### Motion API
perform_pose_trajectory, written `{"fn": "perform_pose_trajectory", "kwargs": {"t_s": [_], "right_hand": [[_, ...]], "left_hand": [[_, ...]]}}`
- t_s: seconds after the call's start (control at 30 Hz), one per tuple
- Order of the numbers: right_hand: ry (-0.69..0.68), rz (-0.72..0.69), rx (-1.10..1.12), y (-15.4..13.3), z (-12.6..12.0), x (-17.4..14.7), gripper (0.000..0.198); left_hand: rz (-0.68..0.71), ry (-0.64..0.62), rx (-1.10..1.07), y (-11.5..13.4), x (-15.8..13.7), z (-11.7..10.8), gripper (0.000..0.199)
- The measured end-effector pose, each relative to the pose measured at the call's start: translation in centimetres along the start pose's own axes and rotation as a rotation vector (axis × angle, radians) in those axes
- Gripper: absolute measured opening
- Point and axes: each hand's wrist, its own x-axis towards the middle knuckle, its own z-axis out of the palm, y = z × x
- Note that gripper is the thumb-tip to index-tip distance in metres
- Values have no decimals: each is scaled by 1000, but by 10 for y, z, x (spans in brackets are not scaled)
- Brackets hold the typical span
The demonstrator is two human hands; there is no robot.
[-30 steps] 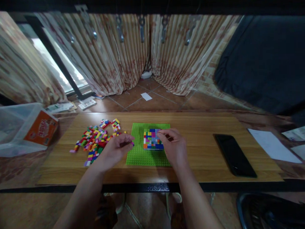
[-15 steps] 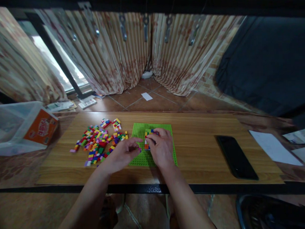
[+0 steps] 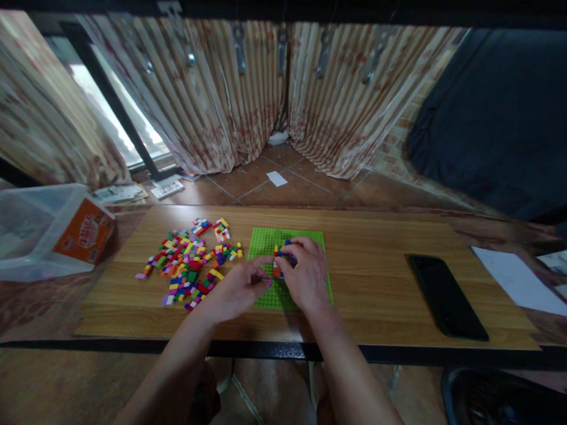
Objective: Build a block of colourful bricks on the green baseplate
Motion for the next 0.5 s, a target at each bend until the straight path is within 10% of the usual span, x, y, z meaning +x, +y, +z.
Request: {"fn": "perform_pose_trajectory", "kwargs": {"t_s": [0.5], "right_hand": [[71, 146, -49, 2, 12, -1, 45]], "left_hand": [[-19, 7, 41, 2, 0, 1, 52]]}}
